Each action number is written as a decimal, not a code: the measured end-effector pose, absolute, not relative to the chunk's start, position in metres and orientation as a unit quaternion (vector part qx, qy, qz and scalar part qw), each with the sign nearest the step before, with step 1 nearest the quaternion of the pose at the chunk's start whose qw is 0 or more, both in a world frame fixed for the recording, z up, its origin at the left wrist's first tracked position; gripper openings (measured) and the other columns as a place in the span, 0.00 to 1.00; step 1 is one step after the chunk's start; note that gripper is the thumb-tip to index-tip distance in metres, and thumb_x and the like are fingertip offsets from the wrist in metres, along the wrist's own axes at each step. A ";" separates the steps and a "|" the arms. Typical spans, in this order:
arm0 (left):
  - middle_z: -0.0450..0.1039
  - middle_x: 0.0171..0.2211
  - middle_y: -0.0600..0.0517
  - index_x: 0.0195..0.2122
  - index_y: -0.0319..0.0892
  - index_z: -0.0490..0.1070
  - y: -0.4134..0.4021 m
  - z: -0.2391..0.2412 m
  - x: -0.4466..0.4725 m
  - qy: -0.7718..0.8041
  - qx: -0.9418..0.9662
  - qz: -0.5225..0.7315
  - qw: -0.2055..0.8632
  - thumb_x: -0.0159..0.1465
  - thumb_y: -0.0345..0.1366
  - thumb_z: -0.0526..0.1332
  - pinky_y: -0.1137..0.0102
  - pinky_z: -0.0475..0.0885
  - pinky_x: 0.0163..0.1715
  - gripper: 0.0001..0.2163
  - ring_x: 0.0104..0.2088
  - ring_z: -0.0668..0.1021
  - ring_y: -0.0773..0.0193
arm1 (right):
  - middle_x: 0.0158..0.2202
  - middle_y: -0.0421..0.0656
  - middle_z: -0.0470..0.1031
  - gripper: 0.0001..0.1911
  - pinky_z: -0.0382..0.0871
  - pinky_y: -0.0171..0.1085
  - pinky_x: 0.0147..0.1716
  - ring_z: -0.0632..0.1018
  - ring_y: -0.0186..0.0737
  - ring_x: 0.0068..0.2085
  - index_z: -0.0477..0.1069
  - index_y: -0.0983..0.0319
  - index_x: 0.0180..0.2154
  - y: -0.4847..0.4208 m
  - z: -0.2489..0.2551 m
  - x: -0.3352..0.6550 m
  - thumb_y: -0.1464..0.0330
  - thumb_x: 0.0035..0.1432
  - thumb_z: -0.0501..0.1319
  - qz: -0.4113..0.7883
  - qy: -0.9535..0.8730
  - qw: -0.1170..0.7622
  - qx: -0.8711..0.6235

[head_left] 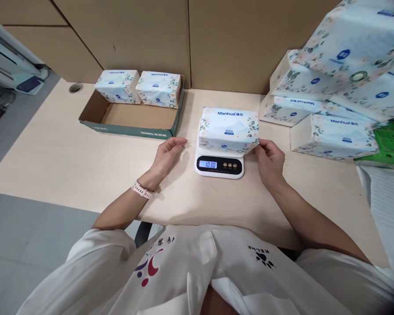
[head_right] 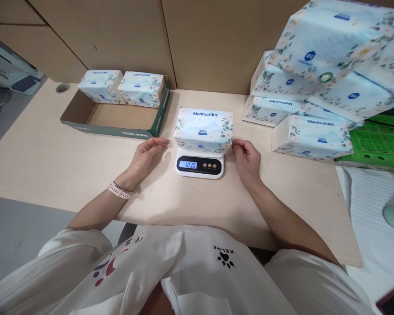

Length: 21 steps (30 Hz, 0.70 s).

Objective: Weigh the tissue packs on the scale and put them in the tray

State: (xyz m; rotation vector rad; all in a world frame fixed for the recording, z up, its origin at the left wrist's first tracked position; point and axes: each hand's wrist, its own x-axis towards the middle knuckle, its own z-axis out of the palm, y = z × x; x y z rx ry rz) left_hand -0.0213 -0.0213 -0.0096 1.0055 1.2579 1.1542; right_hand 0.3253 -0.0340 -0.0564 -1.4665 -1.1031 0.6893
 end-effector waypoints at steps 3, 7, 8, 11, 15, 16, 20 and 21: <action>0.89 0.48 0.47 0.41 0.45 0.89 -0.021 -0.009 -0.022 0.532 0.424 0.488 0.548 0.63 0.31 0.73 0.57 0.77 0.68 0.07 0.53 0.85 0.54 | 0.44 0.42 0.89 0.13 0.84 0.48 0.52 0.87 0.44 0.46 0.85 0.55 0.44 -0.035 -0.056 0.325 0.57 0.63 0.68 0.297 -0.465 0.554 -0.623; 0.89 0.48 0.47 0.41 0.45 0.89 -0.021 -0.007 -0.022 0.538 0.426 0.482 0.545 0.62 0.32 0.73 0.57 0.76 0.68 0.07 0.53 0.85 0.53 | 0.44 0.42 0.88 0.12 0.84 0.48 0.51 0.86 0.45 0.46 0.84 0.55 0.44 -0.035 -0.055 0.324 0.57 0.64 0.69 0.296 -0.467 0.553 -0.624; 0.89 0.48 0.47 0.41 0.45 0.88 -0.021 -0.007 -0.022 0.538 0.428 0.482 0.544 0.62 0.32 0.73 0.57 0.76 0.68 0.07 0.53 0.85 0.53 | 0.44 0.42 0.88 0.12 0.84 0.48 0.52 0.87 0.45 0.46 0.84 0.55 0.44 -0.035 -0.055 0.324 0.57 0.64 0.69 0.295 -0.467 0.554 -0.623; 0.89 0.48 0.47 0.41 0.45 0.88 -0.020 -0.008 -0.022 0.536 0.429 0.484 0.544 0.62 0.32 0.73 0.56 0.76 0.68 0.07 0.53 0.85 0.53 | 0.43 0.42 0.88 0.13 0.85 0.48 0.51 0.87 0.45 0.46 0.84 0.55 0.44 -0.033 -0.056 0.324 0.56 0.64 0.69 0.293 -0.468 0.556 -0.621; 0.89 0.48 0.47 0.40 0.45 0.89 -0.019 -0.009 -0.023 0.534 0.430 0.485 0.542 0.63 0.31 0.72 0.56 0.76 0.68 0.07 0.53 0.85 0.53 | 0.43 0.42 0.90 0.12 0.85 0.48 0.51 0.87 0.45 0.46 0.85 0.55 0.43 -0.032 -0.056 0.324 0.57 0.62 0.69 0.297 -0.462 0.565 -0.615; 0.89 0.48 0.47 0.40 0.45 0.89 -0.019 -0.009 -0.023 0.534 0.430 0.485 0.543 0.63 0.31 0.72 0.56 0.76 0.68 0.07 0.53 0.85 0.54 | 0.43 0.42 0.90 0.12 0.85 0.48 0.51 0.87 0.45 0.46 0.85 0.55 0.42 -0.032 -0.055 0.324 0.57 0.62 0.69 0.300 -0.459 0.568 -0.614; 0.89 0.48 0.47 0.40 0.45 0.89 -0.018 -0.009 -0.021 0.532 0.424 0.490 0.546 0.62 0.30 0.72 0.56 0.76 0.68 0.07 0.53 0.85 0.55 | 0.42 0.42 0.90 0.13 0.84 0.48 0.51 0.88 0.46 0.45 0.86 0.55 0.41 -0.030 -0.054 0.322 0.56 0.59 0.70 0.305 -0.447 0.578 -0.611; 0.89 0.47 0.47 0.39 0.44 0.89 -0.018 -0.009 -0.021 0.531 0.421 0.492 0.546 0.62 0.30 0.72 0.57 0.76 0.68 0.07 0.52 0.85 0.55 | 0.41 0.42 0.90 0.13 0.83 0.48 0.50 0.88 0.46 0.45 0.86 0.56 0.41 -0.029 -0.054 0.321 0.56 0.58 0.70 0.305 -0.443 0.581 -0.611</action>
